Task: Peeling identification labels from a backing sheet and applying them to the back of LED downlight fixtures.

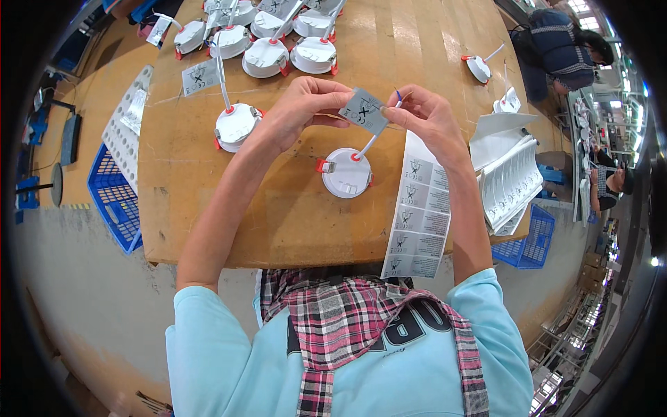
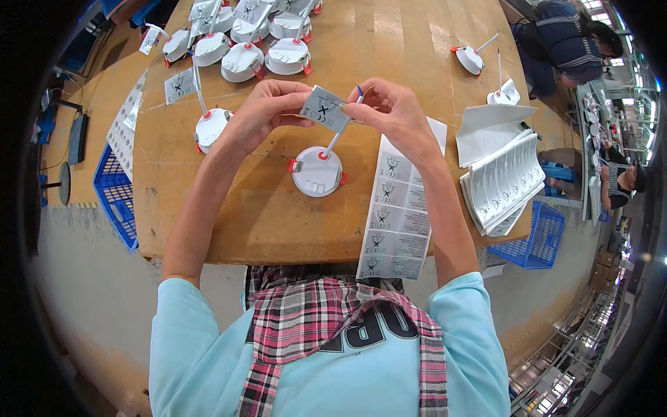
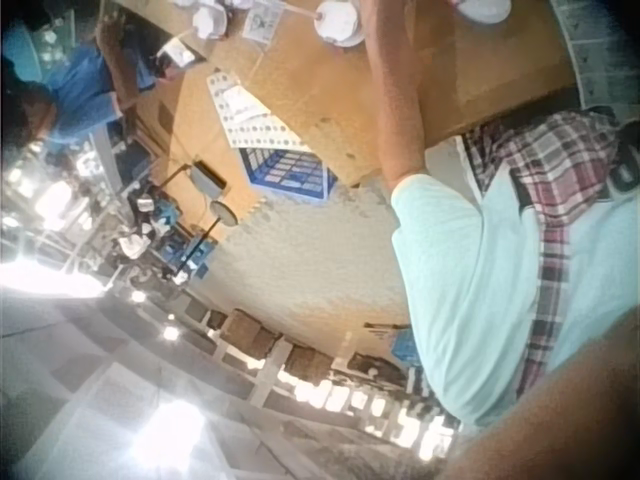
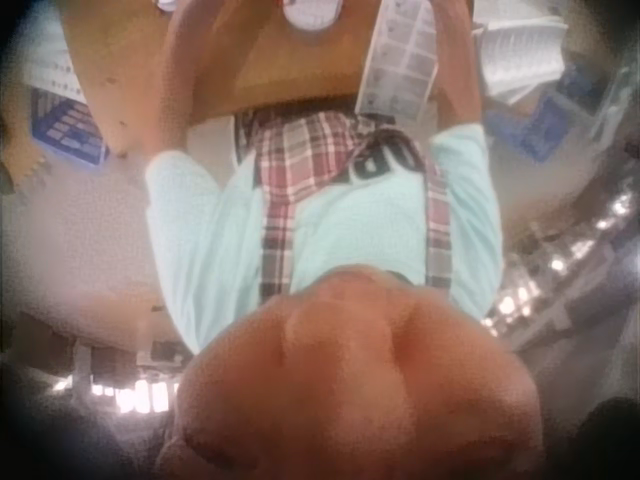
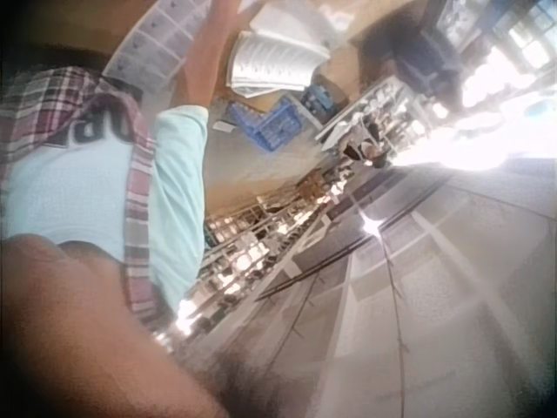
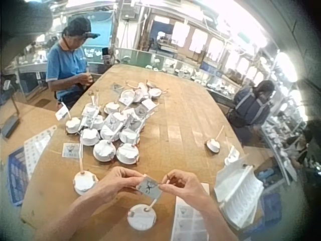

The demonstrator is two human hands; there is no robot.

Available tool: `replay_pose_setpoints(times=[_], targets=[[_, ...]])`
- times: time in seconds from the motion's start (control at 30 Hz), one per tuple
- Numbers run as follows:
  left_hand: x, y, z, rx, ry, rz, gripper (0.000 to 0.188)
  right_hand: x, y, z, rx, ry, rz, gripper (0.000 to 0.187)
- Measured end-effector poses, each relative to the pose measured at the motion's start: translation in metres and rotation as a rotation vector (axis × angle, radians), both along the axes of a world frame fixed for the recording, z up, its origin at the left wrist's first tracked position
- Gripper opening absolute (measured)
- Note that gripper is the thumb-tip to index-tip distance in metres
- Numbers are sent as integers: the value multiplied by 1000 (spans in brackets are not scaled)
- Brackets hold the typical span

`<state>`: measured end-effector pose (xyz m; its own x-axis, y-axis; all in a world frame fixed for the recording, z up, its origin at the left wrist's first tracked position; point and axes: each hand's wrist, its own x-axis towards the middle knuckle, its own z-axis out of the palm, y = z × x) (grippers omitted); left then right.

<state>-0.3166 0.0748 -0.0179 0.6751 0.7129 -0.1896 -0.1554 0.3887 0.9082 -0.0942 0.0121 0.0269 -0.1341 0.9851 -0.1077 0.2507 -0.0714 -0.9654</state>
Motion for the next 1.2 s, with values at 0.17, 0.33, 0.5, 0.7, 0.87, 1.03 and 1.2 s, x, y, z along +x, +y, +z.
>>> replay_pose_setpoints(times=[0.17, 0.33, 0.5, 0.7, 0.87, 1.03, 1.2], targets=[[3, 2, 8, 1, 36, -16, 28, 3, 3, 1, -7, -38, 35, 18], [1, 0, 8, -7, 25, -5, 28, 0, 3, 4, -42, -36, 28, 20], [2, 0, 9, -24, 12, -2, 27, -1, 2, 5, -45, -35, 22, 21], [3, 0, 10, -57, 2, 1, 25, 0, 3, 2, -44, -66, 23, 24], [2, 2, 10, -63, 14, 0, 24, 1, 5, 0, -52, -76, 17, 25], [1, 3, 11, -59, 20, -3, 24, -1, 5, 0, -45, -82, 18, 24], [0, 2, 13, -45, 21, -2, 24, -4, 4, 2, -49, -84, 1, 24]])
